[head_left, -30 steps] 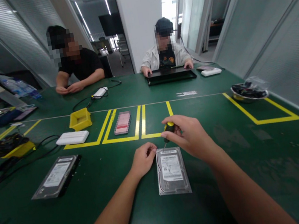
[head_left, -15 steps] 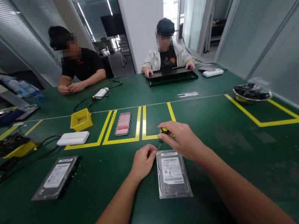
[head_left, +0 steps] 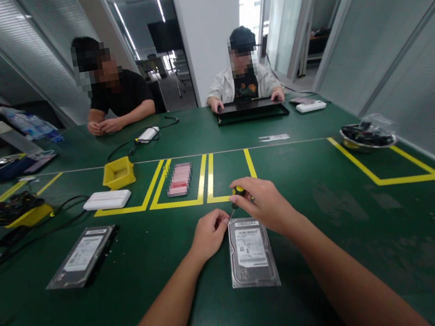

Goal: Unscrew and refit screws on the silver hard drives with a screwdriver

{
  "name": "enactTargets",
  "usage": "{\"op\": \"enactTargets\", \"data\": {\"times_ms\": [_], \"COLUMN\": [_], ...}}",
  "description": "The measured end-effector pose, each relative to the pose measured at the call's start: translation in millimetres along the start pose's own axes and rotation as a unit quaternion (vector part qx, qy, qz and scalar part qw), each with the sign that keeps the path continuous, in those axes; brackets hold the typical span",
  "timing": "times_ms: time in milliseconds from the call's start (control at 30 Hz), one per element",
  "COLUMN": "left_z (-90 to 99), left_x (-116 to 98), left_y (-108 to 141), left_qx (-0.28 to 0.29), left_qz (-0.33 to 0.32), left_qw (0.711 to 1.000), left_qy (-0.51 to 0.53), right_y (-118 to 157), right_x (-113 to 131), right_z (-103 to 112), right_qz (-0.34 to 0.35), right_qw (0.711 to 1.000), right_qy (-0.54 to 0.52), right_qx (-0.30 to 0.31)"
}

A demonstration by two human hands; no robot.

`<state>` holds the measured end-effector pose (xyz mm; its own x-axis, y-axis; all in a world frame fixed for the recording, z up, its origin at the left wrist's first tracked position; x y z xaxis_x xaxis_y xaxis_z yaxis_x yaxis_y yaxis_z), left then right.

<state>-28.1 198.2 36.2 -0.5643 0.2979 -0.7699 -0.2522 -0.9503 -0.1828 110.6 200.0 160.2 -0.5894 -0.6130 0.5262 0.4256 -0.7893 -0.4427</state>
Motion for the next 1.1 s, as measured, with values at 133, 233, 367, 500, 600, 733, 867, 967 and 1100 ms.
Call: {"op": "enactTargets", "data": {"times_ms": [133, 233, 367, 500, 600, 733, 867, 967, 1100], "left_z": [0.3, 0.0, -1.1, -1.9, -1.8, -1.2, -1.1, -1.4, -1.2], "left_x": [-0.9, -0.3, 0.3, 0.8, 1.2, 0.8, 1.1, 1.6, 1.4], "left_y": [0.3, 0.5, 0.2, -0.1, -0.3, -0.7, -0.8, -0.3, 0.5], "left_qx": [0.000, 0.001, 0.003, 0.002, 0.000, 0.001, 0.000, -0.002, -0.002], "left_qz": [-0.001, 0.000, -0.005, -0.006, -0.003, -0.005, -0.008, -0.010, -0.010], "left_qw": [1.000, 1.000, 1.000, 1.000, 1.000, 1.000, 1.000, 1.000, 1.000], "left_qy": [0.001, -0.001, -0.003, -0.001, -0.002, -0.005, -0.007, -0.006, -0.004], "right_y": [0.4, 0.7, 0.9, 0.9, 0.4, -0.3, 0.2, 0.4, 0.1], "right_x": [0.4, 0.8, 0.9, 0.9, 0.8, 0.1, -0.4, -0.7, -0.2], "right_z": [0.7, 0.7, 0.6, 0.9, 0.2, -0.1, 0.9, 1.1, 0.0], "right_qz": [0.000, 0.002, 0.005, 0.007, 0.007, 0.004, 0.007, 0.008, 0.012], "right_qw": [1.000, 1.000, 1.000, 1.000, 1.000, 1.000, 1.000, 1.000, 1.000], "right_qy": [0.001, 0.002, 0.001, -0.005, -0.007, -0.008, -0.009, -0.011, -0.010], "right_qx": [0.004, 0.004, 0.002, 0.000, 0.001, 0.002, -0.002, -0.006, -0.006]}}
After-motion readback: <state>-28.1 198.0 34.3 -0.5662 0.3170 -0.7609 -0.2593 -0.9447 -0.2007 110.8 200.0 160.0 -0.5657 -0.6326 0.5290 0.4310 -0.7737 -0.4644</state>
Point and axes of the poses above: each hand's wrist, its own y-axis away from the middle knuckle, its own z-axis out of the back of the hand, x = y × z, the point moved 8 cm from there along -y, towards the middle knuckle, and after that the axes turned 2 degrees about -z, right-handed, at the moved point
